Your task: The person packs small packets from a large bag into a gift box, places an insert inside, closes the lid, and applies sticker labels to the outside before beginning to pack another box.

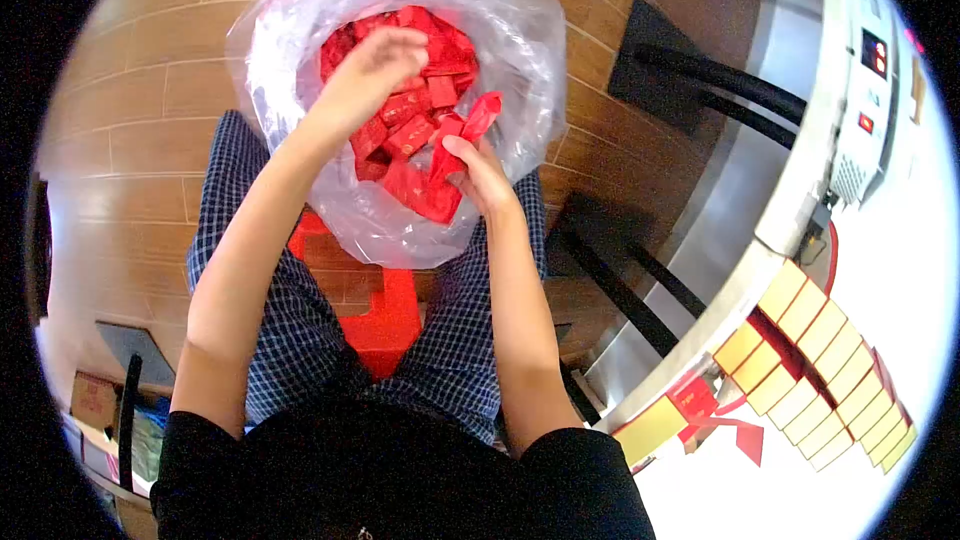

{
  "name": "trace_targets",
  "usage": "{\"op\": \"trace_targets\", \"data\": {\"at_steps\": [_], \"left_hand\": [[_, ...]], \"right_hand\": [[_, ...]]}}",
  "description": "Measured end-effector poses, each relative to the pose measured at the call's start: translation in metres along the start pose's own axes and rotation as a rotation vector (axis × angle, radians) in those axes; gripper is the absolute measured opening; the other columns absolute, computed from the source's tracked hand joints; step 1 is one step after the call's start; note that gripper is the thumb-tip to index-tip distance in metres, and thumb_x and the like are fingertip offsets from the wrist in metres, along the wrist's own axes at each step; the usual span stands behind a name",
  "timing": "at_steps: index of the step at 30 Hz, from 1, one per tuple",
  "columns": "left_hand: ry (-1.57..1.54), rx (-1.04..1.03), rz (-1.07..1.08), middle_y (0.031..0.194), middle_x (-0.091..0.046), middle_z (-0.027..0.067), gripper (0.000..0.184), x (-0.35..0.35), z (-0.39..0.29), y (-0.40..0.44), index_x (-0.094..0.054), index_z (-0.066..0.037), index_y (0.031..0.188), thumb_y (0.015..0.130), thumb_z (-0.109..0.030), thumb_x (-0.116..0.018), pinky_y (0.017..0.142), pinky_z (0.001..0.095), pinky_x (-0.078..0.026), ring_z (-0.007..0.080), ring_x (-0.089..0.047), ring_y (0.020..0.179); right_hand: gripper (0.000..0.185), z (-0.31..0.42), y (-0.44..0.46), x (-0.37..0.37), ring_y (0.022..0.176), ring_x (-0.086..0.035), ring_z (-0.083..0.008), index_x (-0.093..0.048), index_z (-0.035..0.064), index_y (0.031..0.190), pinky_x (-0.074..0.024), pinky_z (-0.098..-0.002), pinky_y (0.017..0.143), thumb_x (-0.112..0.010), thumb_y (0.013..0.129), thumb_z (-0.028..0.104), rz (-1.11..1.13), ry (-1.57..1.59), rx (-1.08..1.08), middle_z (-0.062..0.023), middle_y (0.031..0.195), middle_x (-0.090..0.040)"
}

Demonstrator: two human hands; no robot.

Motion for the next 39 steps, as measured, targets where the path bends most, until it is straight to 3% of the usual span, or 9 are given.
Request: {"op": "trace_targets", "data": {"at_steps": [6, 11, 20, 26, 29, 33, 35, 37, 39], "left_hand": [[0.186, 0.190, 0.193, 0.130, -0.051, 0.0162, 0.063, -0.037, 0.051, -0.015, -0.041, 0.000, 0.134, 0.091, -0.042, -0.062, 0.103, 0.0344, -0.037, 0.0236, -0.048, 0.123], [-0.169, 0.443, 0.355, 0.142, -0.038, 0.0171, 0.072, -0.058, 0.056, -0.032, -0.030, -0.005, 0.145, 0.094, -0.048, -0.055, 0.109, 0.0350, -0.030, 0.0230, -0.037, 0.132], [-0.342, 0.374, 0.156, 0.122, -0.056, 0.0091, 0.039, -0.040, 0.067, -0.012, -0.045, -0.007, 0.134, 0.099, -0.022, -0.051, 0.096, 0.0345, -0.047, 0.0191, -0.057, 0.110], [-0.536, 0.448, 0.039, 0.111, -0.060, 0.0067, 0.038, -0.030, 0.045, -0.017, -0.049, -0.009, 0.132, 0.098, -0.027, -0.047, 0.082, 0.0292, -0.050, 0.0151, -0.060, 0.097], [-0.573, 0.603, 0.017, 0.104, -0.064, 0.0045, 0.039, -0.028, 0.052, -0.023, -0.055, -0.013, 0.128, 0.098, -0.032, -0.039, 0.078, 0.0279, -0.050, 0.0151, -0.060, 0.093], [-0.635, 0.518, 0.267, 0.119, -0.063, 0.0073, 0.047, -0.047, 0.047, -0.022, -0.053, -0.009, 0.130, 0.100, -0.042, -0.040, 0.091, 0.0318, -0.049, 0.0182, -0.062, 0.104], [-0.364, 0.589, 0.275, 0.123, -0.060, 0.0078, 0.048, -0.044, 0.054, -0.022, -0.053, -0.010, 0.131, 0.100, -0.044, -0.038, 0.096, 0.0307, -0.045, 0.0169, -0.058, 0.109], [-0.180, 0.322, 0.433, 0.132, -0.052, 0.0082, 0.051, -0.050, 0.037, -0.021, -0.049, -0.009, 0.135, 0.099, -0.045, -0.040, 0.103, 0.0300, -0.038, 0.0156, -0.049, 0.120], [0.175, 0.167, 0.589, 0.140, -0.042, 0.0087, 0.055, -0.058, 0.029, -0.035, -0.041, -0.009, 0.141, 0.099, -0.044, -0.042, 0.108, 0.0314, -0.031, 0.0173, -0.038, 0.130]], "right_hand": [[0.056, 0.030, -0.010, -0.015, 0.111, -0.055, -0.0181, -0.044, 0.0029, 0.129, -0.0433, -0.0331, 0.095, -0.072, 0.081, 0.014, -0.135, -0.255, 0.301, -0.0088, 0.118, -0.058], [0.056, 0.052, -0.023, -0.044, 0.109, -0.056, -0.0192, -0.046, 0.0026, 0.125, -0.0445, -0.0332, 0.094, -0.076, 0.079, 0.013, -0.206, -0.306, 0.429, -0.0100, 0.120, -0.058], [0.055, 0.090, -0.048, -0.026, 0.092, -0.062, -0.0146, -0.050, 0.0015, 0.115, -0.0505, -0.0292, 0.081, -0.083, 0.071, 0.008, -0.404, -0.370, 0.566, -0.0076, 0.105, -0.064], [0.041, 0.090, -0.065, -0.017, 0.070, -0.058, -0.0073, -0.058, 0.0028, 0.105, -0.0476, -0.0241, 0.062, -0.083, 0.074, 0.017, -0.392, -0.548, 0.490, -0.0005, 0.083, -0.065], [0.037, 0.091, -0.083, -0.041, 0.077, -0.062, -0.0115, -0.058, 0.0007, 0.103, -0.0508, -0.0269, 0.071, -0.080, 0.077, 0.016, -0.265, -0.519, 0.243, -0.0050, 0.088, -0.067], [0.028, 0.083, -0.088, -0.053, 0.082, -0.061, -0.0162, -0.059, 0.0001, 0.104, -0.0491, -0.0321, 0.075, -0.068, 0.087, 0.021, -0.039, -0.664, 0.301, -0.0099, 0.091, -0.065], [0.025, 0.084, -0.088, -0.053, 0.084, -0.061, -0.0196, -0.060, 0.0004, 0.103, -0.0486, -0.0349, 0.077, -0.066, 0.088, 0.019, 0.038, -0.752, 0.323, -0.0120, 0.092, -0.064], [0.025, 0.112, -0.097, -0.070, 0.079, -0.060, -0.0278, -0.062, 0.0019, 0.103, -0.0476, -0.0356, 0.069, -0.069, 0.079, 0.008, 0.020, -1.226, 0.790, -0.0101, 0.086, -0.062], [0.027, 0.122, -0.095, -0.071, 0.089, -0.056, -0.0323, -0.064, 0.0034, 0.095, -0.0449, -0.0377, 0.079, -0.069, 0.069, 0.002, -0.042, -1.300, 0.769, -0.0120, 0.090, -0.059]]}}
Point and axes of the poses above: each hand's wrist, its own y-axis towards the middle knuckle, its own x-axis out of the back of the hand, z = x × y, the point moved 8 cm from there along y, towards the middle knuckle
